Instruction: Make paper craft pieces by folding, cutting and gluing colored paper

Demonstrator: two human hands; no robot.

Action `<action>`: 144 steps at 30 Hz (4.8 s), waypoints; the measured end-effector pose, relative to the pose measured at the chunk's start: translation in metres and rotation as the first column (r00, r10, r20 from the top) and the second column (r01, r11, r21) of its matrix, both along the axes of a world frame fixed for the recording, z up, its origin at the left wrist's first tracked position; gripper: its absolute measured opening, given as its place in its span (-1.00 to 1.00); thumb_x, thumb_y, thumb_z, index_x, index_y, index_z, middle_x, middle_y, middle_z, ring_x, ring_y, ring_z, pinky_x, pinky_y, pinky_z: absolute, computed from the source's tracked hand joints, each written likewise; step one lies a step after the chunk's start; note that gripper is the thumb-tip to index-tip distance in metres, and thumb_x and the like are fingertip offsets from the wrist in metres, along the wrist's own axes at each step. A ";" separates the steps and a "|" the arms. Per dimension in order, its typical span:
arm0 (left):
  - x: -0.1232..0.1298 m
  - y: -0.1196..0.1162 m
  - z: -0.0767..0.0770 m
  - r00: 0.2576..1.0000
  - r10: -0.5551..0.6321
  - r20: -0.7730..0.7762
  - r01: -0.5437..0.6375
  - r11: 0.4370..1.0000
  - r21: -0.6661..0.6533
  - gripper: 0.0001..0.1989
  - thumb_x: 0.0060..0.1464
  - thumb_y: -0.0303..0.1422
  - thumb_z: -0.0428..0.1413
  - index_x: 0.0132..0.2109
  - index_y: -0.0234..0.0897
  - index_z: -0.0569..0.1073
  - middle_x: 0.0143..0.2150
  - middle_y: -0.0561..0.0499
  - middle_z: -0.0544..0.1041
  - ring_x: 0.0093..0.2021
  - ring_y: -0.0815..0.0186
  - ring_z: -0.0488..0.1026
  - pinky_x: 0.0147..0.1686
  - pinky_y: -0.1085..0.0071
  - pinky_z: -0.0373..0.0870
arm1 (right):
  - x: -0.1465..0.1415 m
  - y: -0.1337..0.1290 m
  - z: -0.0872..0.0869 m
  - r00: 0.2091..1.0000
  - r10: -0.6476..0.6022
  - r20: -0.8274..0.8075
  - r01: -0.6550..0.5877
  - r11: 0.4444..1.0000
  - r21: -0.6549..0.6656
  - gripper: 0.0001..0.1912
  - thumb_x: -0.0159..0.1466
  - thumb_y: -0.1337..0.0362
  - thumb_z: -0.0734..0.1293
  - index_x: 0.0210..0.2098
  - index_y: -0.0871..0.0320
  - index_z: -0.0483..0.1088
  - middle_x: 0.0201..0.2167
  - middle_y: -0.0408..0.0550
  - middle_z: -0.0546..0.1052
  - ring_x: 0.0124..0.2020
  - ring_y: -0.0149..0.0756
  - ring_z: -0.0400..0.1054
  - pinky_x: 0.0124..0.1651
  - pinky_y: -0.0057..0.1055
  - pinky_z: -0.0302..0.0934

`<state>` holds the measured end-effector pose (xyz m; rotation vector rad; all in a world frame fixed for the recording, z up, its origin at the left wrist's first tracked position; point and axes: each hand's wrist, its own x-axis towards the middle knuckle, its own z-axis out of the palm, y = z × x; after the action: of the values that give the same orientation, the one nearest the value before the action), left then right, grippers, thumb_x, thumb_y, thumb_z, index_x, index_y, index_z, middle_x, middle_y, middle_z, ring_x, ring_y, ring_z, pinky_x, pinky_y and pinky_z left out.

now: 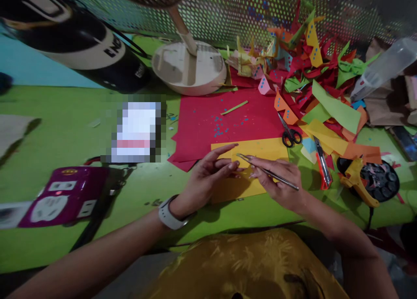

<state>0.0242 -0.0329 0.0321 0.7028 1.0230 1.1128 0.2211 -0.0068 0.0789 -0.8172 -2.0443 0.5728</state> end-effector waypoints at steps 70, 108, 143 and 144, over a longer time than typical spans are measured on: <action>0.004 0.005 -0.007 0.995 0.099 -0.002 -0.099 0.993 0.071 -0.36 -0.13 -0.21 0.41 0.10 -0.21 0.42 -0.32 0.08 0.62 -0.27 0.29 0.62 -0.27 0.44 0.55 | 0.001 -0.008 -0.033 0.912 -0.108 -0.396 -0.073 0.906 -0.417 -0.81 0.29 0.19 0.39 -0.12 0.08 0.51 -0.21 -0.09 0.65 -0.45 -0.39 0.57 -0.38 -0.45 0.53; 0.000 0.008 -0.007 0.976 0.217 0.025 -0.218 0.973 0.072 -0.58 -0.18 -0.27 0.41 -0.12 -0.15 0.52 -0.39 0.13 0.59 -0.32 0.31 0.62 -0.35 0.47 0.50 | 0.105 -0.020 -0.048 0.953 -0.175 0.247 0.134 0.976 0.174 -0.56 0.34 0.42 0.27 0.14 -0.14 0.43 0.12 -0.06 0.53 0.00 -0.14 0.54 -0.01 -0.16 0.50; -0.007 0.018 -0.009 0.931 0.326 0.166 -0.347 0.930 0.121 -0.52 -0.18 -0.39 0.43 -0.05 -0.05 0.57 -0.34 0.19 0.56 -0.26 0.44 0.56 -0.36 0.58 0.50 | 0.173 -0.074 -0.006 0.355 -0.670 0.653 0.507 0.724 0.467 -0.56 0.36 0.22 0.26 0.20 0.19 0.32 0.12 0.23 0.50 0.11 0.05 0.44 0.16 -0.06 0.32; -0.007 0.018 -0.009 0.932 0.323 0.163 -0.344 0.931 0.123 -0.52 -0.18 -0.39 0.43 -0.05 -0.05 0.56 -0.33 0.19 0.56 -0.26 0.44 0.55 -0.36 0.57 0.50 | 0.163 -0.070 -0.009 0.427 -0.630 0.649 0.451 0.770 0.450 -0.58 0.37 0.23 0.24 0.20 0.17 0.32 0.09 0.19 0.53 0.08 0.00 0.46 0.14 -0.08 0.33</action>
<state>0.0171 -0.0151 0.0228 0.5704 0.9663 1.5282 0.3844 -0.0772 0.0701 -1.7334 -2.2961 -0.4942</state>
